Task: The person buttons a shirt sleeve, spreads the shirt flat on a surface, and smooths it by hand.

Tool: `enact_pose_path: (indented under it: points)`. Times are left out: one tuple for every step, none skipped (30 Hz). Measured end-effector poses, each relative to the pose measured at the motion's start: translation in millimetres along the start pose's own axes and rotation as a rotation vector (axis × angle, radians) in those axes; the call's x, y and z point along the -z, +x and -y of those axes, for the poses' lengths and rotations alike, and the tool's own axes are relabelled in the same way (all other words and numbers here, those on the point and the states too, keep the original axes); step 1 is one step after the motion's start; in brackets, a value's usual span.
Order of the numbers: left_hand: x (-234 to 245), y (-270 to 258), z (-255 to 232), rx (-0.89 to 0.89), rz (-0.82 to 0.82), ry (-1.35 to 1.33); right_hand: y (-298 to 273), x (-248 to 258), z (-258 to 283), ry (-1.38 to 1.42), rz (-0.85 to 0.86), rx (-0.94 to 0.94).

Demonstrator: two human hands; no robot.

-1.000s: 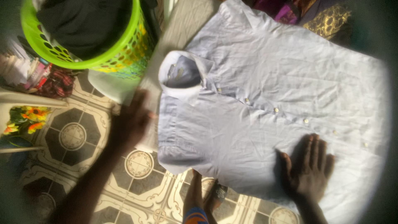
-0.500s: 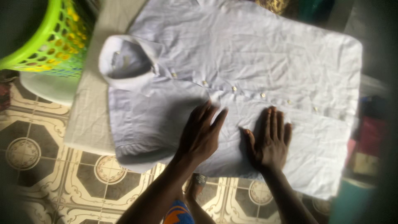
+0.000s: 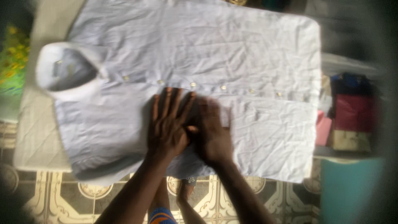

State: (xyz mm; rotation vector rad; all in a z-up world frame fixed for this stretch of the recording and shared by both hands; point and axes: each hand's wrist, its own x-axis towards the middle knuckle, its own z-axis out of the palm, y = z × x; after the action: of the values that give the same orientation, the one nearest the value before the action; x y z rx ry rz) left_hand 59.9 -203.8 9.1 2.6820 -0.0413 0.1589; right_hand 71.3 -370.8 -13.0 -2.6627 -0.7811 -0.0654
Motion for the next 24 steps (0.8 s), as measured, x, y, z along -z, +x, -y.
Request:
enact_pose_path:
  points:
    - [0.8,1.4,0.0,-0.001,0.01,0.077,3.5,0.3,1.4,-0.007,-0.009,-0.015]
    - [1.3,2.6,-0.4,-0.002,0.019,0.153,6.5,0.5,0.8,-0.017,0.046,-0.009]
    - [1.3,2.9,-1.4,-0.02,0.017,0.148,9.2,1.0,-4.6,-0.028,0.1,-0.001]
    - [1.6,2.0,-2.6,-0.002,0.012,0.152,9.4,4.2,-17.8,-0.036,0.09,-0.015]
    - [1.4,1.6,-3.8,0.02,0.01,0.155,5.2,10.9,-38.5,-0.013,0.072,-0.019]
    - [0.8,3.3,-3.6,0.006,0.011,0.149,-0.6,17.4,-62.2,0.011,0.054,-0.023]
    - [0.8,2.2,-3.2,0.008,0.004,0.159,-9.6,24.9,-88.4,-0.055,0.028,-0.025]
    - [0.5,1.1,-3.0,0.01,-0.004,0.17,-19.5,33.6,-115.7,-0.121,0.002,-0.027]
    - [0.2,1.1,-3.4,-0.001,-0.003,0.164,-28.2,43.9,-143.3,-0.128,-0.001,-0.037]
    - [0.5,0.0,-4.0,0.006,-0.001,0.182,-37.0,56.6,-169.4,-0.216,0.031,-0.133]
    - [0.3,0.8,-4.3,0.014,-0.004,0.201,-42.8,67.6,-191.5,-0.304,0.06,-0.226]
    - [0.0,2.2,-4.8,0.004,-0.008,0.196,-47.2,74.0,-206.6,-0.391,0.088,-0.319]
    - [0.8,1.5,-5.2,0.008,-0.007,0.217,-50.5,76.0,-215.2,-0.393,0.087,-0.325]
    - [1.1,1.4,-5.7,0.011,-0.006,0.239,-52.5,78.4,-220.7,-0.381,0.091,-0.371]
    - [1.4,0.5,-5.9,0.01,-0.002,0.239,-54.6,79.3,-221.3,-0.366,0.098,-0.414]
    - [1.4,0.3,-6.1,0.015,-0.004,0.222,-55.7,74.0,-214.4,-0.364,0.101,-0.417]
    - [1.5,0.9,-6.2,0.02,-0.009,0.205,-53.2,62.0,-200.7,-0.409,0.01,-0.395]
    - [2.2,0.1,-6.9,0.019,-0.009,0.206,-50.0,50.1,-182.7,-0.454,-0.082,-0.372]
    - [2.6,0.5,-7.3,0.014,-0.015,0.207,-46.5,36.3,-158.4,-0.453,-0.088,-0.37]
    - [2.8,1.4,-7.3,0.01,-0.022,0.207,-45.1,20.4,-125.8,-0.463,0.05,-0.307]
    - [2.9,2.0,-7.2,0.008,-0.023,0.209,-44.5,9.2,-93.4,-0.472,0.192,-0.247]
    - [2.6,2.9,-6.4,0.01,-0.016,0.203,-43.1,0.0,-62.0,-0.342,0.085,-0.131]
    - [1.8,1.8,-6.2,0.009,-0.004,0.193,-45.4,-0.3,-41.6,-0.214,-0.016,-0.021]
    - [1.6,0.9,-4.5,0.005,0.001,0.19,-49.0,7.6,-39.1,-0.216,-0.014,-0.027]
